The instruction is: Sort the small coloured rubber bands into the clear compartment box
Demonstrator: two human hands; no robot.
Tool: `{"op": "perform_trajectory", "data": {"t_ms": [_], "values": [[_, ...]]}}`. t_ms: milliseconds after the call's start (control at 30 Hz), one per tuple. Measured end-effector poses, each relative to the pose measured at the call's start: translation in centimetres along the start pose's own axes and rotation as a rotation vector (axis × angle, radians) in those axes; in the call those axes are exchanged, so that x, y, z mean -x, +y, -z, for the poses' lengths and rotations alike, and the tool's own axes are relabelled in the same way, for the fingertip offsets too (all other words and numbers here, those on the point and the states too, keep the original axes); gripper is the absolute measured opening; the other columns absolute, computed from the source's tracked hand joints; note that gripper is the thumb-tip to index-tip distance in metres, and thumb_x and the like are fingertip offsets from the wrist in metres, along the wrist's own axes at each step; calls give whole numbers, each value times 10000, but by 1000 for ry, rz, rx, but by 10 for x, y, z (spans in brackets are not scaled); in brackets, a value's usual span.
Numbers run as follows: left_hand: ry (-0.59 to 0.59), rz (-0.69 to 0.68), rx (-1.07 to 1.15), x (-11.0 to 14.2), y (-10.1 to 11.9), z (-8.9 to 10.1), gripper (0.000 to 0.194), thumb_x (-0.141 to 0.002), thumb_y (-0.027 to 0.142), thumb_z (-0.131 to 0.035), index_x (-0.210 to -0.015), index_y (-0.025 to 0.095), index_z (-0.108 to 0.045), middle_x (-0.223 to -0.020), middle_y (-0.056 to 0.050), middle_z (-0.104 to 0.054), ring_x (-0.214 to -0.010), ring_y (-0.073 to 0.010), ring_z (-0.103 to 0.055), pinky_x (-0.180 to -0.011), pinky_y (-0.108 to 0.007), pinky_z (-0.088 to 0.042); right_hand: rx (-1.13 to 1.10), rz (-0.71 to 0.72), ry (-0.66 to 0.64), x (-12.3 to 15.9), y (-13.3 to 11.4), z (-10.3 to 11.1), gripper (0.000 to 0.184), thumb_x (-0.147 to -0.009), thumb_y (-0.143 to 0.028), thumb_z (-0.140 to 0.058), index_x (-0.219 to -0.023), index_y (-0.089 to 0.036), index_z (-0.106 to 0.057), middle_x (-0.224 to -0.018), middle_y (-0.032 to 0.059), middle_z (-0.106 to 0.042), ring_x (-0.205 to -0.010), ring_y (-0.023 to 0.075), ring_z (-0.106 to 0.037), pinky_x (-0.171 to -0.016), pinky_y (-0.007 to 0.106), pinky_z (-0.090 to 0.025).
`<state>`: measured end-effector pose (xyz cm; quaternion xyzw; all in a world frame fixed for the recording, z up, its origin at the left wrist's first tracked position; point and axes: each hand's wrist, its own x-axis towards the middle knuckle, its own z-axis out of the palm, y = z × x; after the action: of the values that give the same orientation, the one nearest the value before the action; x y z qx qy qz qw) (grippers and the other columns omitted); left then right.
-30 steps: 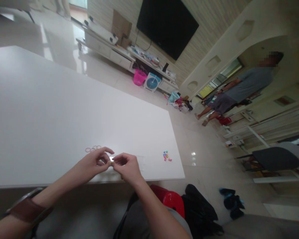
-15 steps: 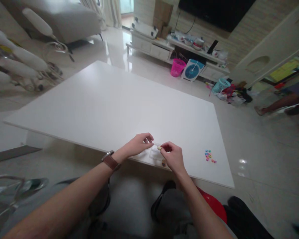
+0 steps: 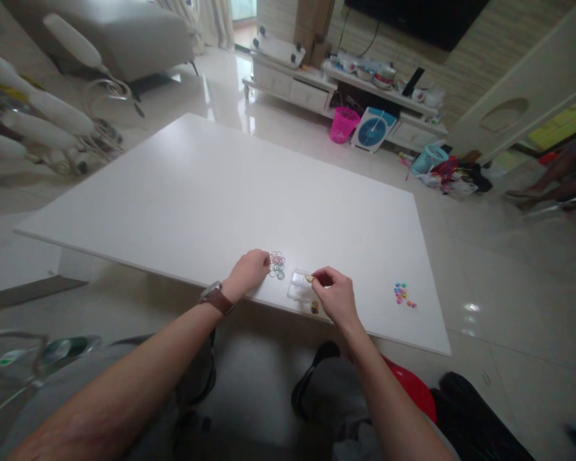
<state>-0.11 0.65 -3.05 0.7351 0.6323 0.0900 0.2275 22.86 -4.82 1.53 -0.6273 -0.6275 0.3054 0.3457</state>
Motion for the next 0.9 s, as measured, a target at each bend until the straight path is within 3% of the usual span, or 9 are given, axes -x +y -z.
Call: {"op": "perform_trajectory", "data": {"t_ms": [333, 533, 633, 733, 900], "values": [[-75, -122, -246, 3, -5, -8, 335, -972, 166, -348, -972, 115, -680, -986, -159, -678, -876, -239, -661, -800, -331, -483, 8, 23, -17, 2, -1, 4, 91, -796, -220, -629, -761, -198, -710, -765, 18, -715, -702, 174, -640, -705, 300, -495], [-133, -108, -288, 11, 6, 0, 295, -889, 89, -404, -1007, 75, -674, -1032, -188, -673, -878, -240, -666, -767, -322, -485, 18, 19, -38, 2, 1, 1, 95, -801, -228, -630, -775, -197, -716, -774, 21, -717, -708, 175, -640, -705, 299, -493], [-184, -94, -114, 8, 14, 13, 235, -869, 127, -450, -859, 105, -684, -881, -146, -688, -776, -210, -640, -720, -308, -468, -3, 7, -45, 0, 2, 0, 95, -802, -238, -639, -779, -194, -720, -775, 21, -717, -708, 173, -638, -704, 295, -493], [-271, -190, 241, 6, 24, 28, 238, -857, 211, -482, -683, 159, -636, -687, -57, -644, -680, -179, -585, -667, -293, -448, -101, -43, -62, -1, 1, -3, 96, -791, -273, -675, -784, -190, -721, -758, 20, -709, -688, 168, -628, -672, 284, -488], [-377, -175, 788, 12, 40, 31, 201, -831, 322, -550, -745, 162, -635, -751, -34, -662, -733, -171, -620, -704, -290, -497, -355, -106, -84, -1, -3, -10, 173, -748, -335, -746, -777, -180, -675, -715, 15, -671, -650, 156, -597, -606, 262, -468]]}}
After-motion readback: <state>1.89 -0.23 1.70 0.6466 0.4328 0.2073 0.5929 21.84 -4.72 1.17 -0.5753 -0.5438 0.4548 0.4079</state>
